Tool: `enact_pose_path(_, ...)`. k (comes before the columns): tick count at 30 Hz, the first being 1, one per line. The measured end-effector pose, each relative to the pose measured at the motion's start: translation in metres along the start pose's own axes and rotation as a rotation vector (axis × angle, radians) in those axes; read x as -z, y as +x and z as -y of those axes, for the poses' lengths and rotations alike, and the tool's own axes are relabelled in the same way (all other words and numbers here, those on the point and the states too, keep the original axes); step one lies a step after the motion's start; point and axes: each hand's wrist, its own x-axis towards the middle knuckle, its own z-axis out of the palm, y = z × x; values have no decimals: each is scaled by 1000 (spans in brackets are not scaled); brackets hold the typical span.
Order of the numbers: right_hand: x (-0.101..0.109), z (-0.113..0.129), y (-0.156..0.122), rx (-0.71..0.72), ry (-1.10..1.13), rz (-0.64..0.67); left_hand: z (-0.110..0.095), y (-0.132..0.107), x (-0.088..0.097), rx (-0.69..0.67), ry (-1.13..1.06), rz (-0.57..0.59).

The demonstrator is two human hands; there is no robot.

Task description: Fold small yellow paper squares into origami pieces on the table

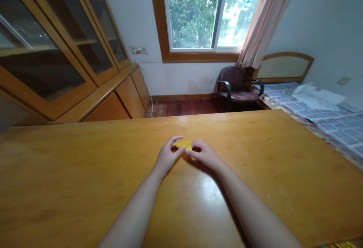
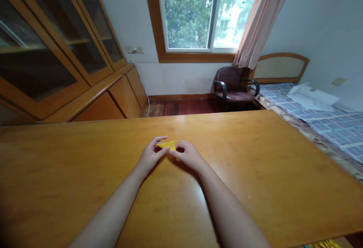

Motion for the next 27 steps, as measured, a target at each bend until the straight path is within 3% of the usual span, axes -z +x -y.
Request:
enact_pose_path(18, 0, -3, -1, 12, 65, -17, 0, 0, -2, -33, -52, -28)
enact_pose_path(27, -2, -1, 0, 27, -26, -3, 0, 0, -1, -39, 3, -22)
